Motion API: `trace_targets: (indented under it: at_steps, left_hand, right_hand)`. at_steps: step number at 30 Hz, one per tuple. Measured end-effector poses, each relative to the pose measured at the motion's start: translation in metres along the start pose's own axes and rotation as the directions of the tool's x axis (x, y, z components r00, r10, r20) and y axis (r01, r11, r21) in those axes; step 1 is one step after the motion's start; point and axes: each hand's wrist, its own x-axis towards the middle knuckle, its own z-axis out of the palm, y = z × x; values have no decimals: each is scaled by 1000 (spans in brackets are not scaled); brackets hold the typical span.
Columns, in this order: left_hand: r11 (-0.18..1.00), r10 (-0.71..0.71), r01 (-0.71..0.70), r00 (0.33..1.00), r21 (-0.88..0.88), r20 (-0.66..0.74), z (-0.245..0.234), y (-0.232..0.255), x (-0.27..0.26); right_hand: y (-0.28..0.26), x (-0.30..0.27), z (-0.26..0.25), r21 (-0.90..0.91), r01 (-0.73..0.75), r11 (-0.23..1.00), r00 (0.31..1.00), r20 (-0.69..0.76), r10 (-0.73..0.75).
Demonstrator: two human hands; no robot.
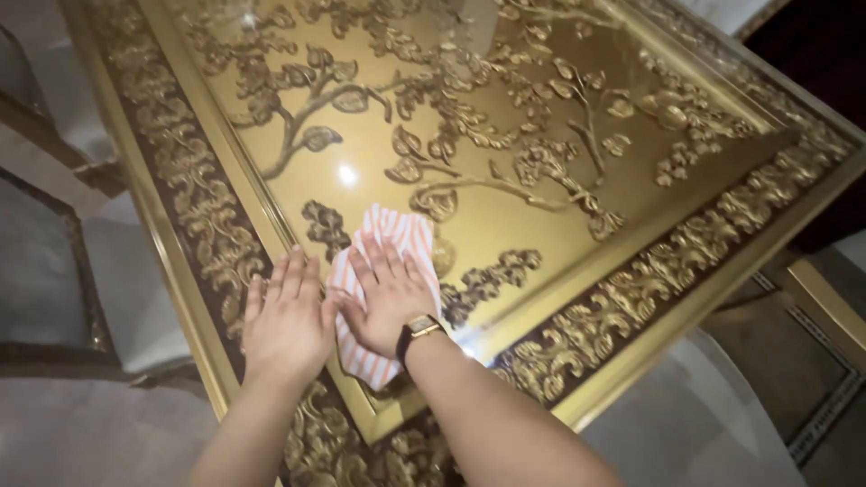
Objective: Wipe an ornate gold dining table with a cloth.
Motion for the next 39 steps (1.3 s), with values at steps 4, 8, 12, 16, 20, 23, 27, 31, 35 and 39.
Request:
trace_targets:
  at_steps: [4,8,12,16,20,23,27,31,35,39]
  left_hand:
    - [999,8,-7,1000,36,-27,3,6,-23]
    - [995,-34,40,997,87,-72,-4,-6,-58]
    - [990,-59,74,991,121,-123,-7,-15,-93]
    - [976,-131,156,979,154,-158,-12,-17,-132]
    - [979,-120,150,971,136,-207,-15,-12,-152]
    - [982,-128,154,969,111,-211,-7,-5,-158]
    - [971,-157,177,979,162,-128,-1,17,-163]
    - [983,-115,130,986,133,-118,7,36,-159]
    - [982,-146,143,989,120,19,5,59,-160]
    - [992,-98,95,995,83,28,-2,76,-159]
  right_hand:
    - [-11,-17,-1,-23,-11,1000,999,36,12]
    - [-39,-36,-6,17,36,999,993,111,-38]
    - [-66,-50,10,73,102,992,971,210,-115]
    - [-91,-83,10,-15,225,974,959,181,-218]
    - [-112,-112,-16,-86,339,937,876,393,-280]
    - [-106,-130,-10,-51,353,934,873,378,-309]
    - [-96,-142,-30,-31,328,944,853,440,-282]
    - [-64,-146,-31,33,222,974,878,427,-215]
    - [-24,-144,-35,-100,131,986,931,353,-88]
    - [19,-153,-72,-103,-49,993,943,324,80]
